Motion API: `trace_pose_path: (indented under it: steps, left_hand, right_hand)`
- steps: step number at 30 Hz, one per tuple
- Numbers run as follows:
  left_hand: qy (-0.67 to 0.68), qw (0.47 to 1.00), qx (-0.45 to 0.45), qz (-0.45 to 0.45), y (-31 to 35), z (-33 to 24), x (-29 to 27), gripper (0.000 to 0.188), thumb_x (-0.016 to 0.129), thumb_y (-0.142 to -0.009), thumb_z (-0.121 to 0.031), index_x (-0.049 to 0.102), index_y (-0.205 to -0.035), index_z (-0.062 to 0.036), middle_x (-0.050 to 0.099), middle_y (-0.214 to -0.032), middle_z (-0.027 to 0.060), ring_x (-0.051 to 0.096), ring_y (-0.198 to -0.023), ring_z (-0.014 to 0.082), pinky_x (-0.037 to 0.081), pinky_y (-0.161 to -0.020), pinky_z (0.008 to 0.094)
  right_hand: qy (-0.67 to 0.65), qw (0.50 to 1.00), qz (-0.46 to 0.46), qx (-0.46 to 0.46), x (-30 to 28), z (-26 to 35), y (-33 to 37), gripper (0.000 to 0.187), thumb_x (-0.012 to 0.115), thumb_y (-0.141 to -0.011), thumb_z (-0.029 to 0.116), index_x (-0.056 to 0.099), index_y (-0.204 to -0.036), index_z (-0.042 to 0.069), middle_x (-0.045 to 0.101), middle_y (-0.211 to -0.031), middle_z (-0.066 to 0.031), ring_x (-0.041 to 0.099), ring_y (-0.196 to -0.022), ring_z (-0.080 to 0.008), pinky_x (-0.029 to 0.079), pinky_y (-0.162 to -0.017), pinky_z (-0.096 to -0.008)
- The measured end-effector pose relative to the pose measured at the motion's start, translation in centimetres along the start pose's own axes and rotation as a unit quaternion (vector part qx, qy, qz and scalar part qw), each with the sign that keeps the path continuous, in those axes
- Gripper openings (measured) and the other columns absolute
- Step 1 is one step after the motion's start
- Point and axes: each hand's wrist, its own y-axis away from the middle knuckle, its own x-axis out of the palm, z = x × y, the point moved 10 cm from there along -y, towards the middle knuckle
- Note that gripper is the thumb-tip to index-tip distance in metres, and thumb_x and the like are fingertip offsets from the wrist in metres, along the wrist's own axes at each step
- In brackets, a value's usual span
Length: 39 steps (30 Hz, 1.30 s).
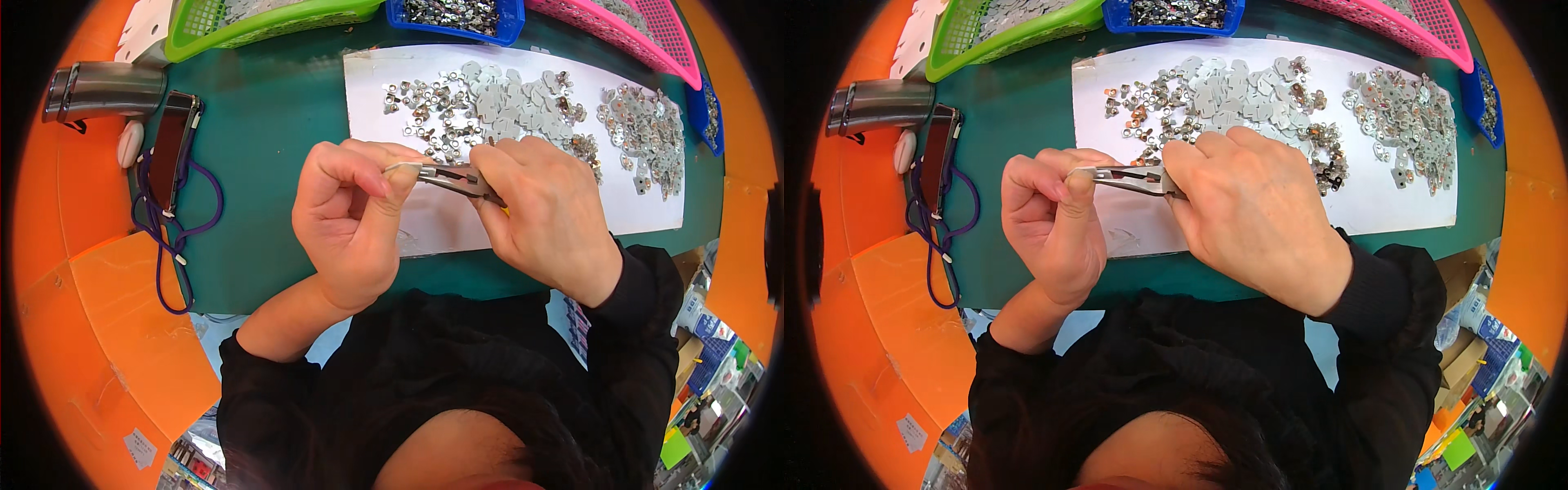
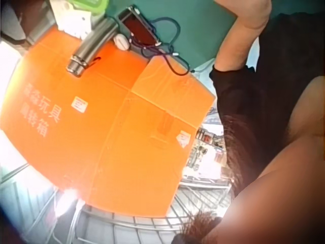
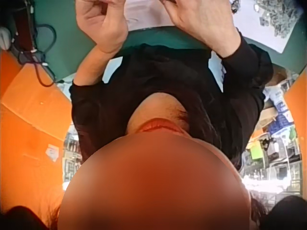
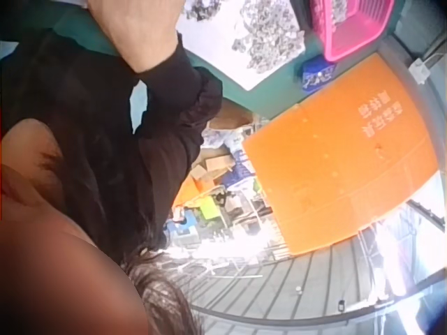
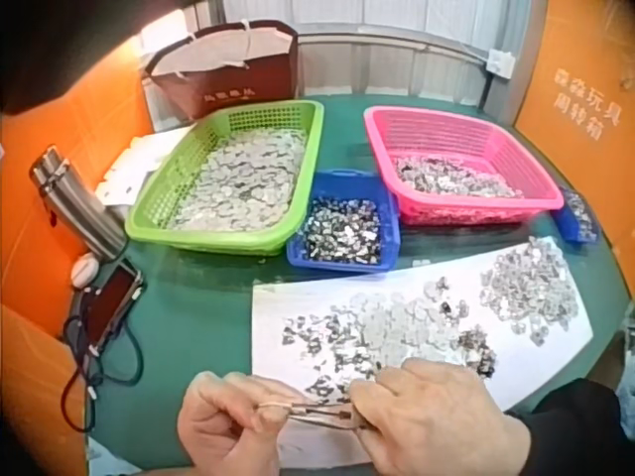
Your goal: Manually assemble small metal components and hardware using pliers at a factory workbench.
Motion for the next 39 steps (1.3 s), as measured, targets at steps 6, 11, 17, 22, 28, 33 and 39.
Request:
trace_pose_path:
  steps: [6, 11, 17, 22, 28, 33, 39]
  left_hand:
    - [-0.010, 1.000, 0.010, 0.002, 0.1, -0.1, 0.0, 0.021, 0.060, -0.091, 0.011, 0.045, -0.088, -0.0047, 0.060, -0.088, 0.0086, 0.064, -0.091, 0.0176, 0.051, -0.082, 0.0283]
    - [-0.034, 0.999, 0.005, -0.003, 0.3, -0.2, -0.1, 0.021, 0.061, -0.090, 0.011, 0.046, -0.087, -0.0046, 0.061, -0.087, 0.0085, 0.064, -0.091, 0.0167, 0.051, -0.081, 0.0278]
    - [-0.011, 1.000, -0.010, -0.005, 0.2, 0.1, 0.1, 0.021, 0.061, -0.090, 0.011, 0.046, -0.090, -0.0038, 0.065, -0.090, 0.0126, 0.066, -0.090, 0.0175, 0.053, -0.081, 0.0284]
    - [0.050, 0.998, -0.044, 0.023, 0.3, -0.7, 1.3, 0.022, 0.063, -0.088, 0.011, 0.046, -0.097, -0.0006, 0.068, -0.098, 0.0201, 0.068, -0.096, 0.0249, 0.056, -0.084, 0.0354]
    - [0.024, 0.955, -0.036, 0.295, 1.7, -0.9, 5.3, 0.026, 0.069, -0.091, -0.010, 0.045, -0.100, -0.0038, 0.066, -0.086, 0.0144, 0.067, -0.080, 0.0310, 0.058, -0.069, 0.0417]
    - [0.120, 0.984, -0.120, 0.048, 0.3, 2.0, 0.7, 0.014, 0.060, -0.093, 0.002, 0.053, -0.105, -0.0001, 0.069, -0.094, 0.0219, 0.069, -0.085, 0.0301, 0.055, -0.080, 0.0406]
    - [0.107, 0.984, -0.145, -0.015, -0.9, 2.2, -1.2, 0.010, 0.057, -0.098, -0.006, 0.052, -0.105, -0.0006, 0.069, -0.091, 0.0180, 0.067, -0.082, 0.0251, 0.053, -0.076, 0.0351]
  right_hand:
    - [0.003, 1.000, 0.010, -0.006, 0.3, 0.0, 0.0, 0.018, 0.068, -0.075, 0.008, 0.059, -0.091, 0.004, 0.058, -0.075, -0.0099, 0.058, -0.073, -0.0318, 0.045, -0.062, -0.0425]
    - [0.019, 1.000, 0.011, -0.012, 0.6, -0.1, 0.1, 0.021, 0.067, -0.075, 0.006, 0.058, -0.093, 0.004, 0.059, -0.077, -0.0098, 0.058, -0.073, -0.0316, 0.046, -0.063, -0.0428]
    - [0.021, 1.000, 0.011, -0.011, 0.9, -0.5, 0.5, 0.023, 0.067, -0.072, 0.004, 0.057, -0.093, 0.004, 0.059, -0.077, -0.0095, 0.058, -0.072, -0.0312, 0.046, -0.061, -0.0418]
    - [0.008, 0.996, -0.078, -0.046, -1.4, -0.3, 2.0, 0.022, 0.068, -0.066, 0.001, 0.056, -0.084, 0.006, 0.052, -0.071, -0.0083, 0.052, -0.065, -0.0282, 0.042, -0.056, -0.0395]
    - [0.002, 0.984, -0.157, -0.078, -2.9, -0.5, 4.9, 0.019, 0.069, -0.066, 0.000, 0.052, -0.070, 0.006, 0.044, -0.070, -0.0086, 0.046, -0.062, -0.0272, 0.036, -0.054, -0.0373]
    - [-0.308, 0.898, -0.315, 0.010, -5.6, -9.8, 10.7, 0.022, 0.048, -0.099, 0.021, 0.050, -0.087, 0.003, 0.060, -0.095, -0.0160, 0.059, -0.095, -0.0283, 0.043, -0.100, -0.0498]
    - [-0.431, 0.812, -0.369, 0.135, -3.5, -16.5, 17.3, 0.008, 0.047, -0.095, 0.012, 0.042, -0.098, 0.007, 0.053, -0.115, -0.0170, 0.046, -0.122, -0.0314, 0.024, -0.114, -0.0512]
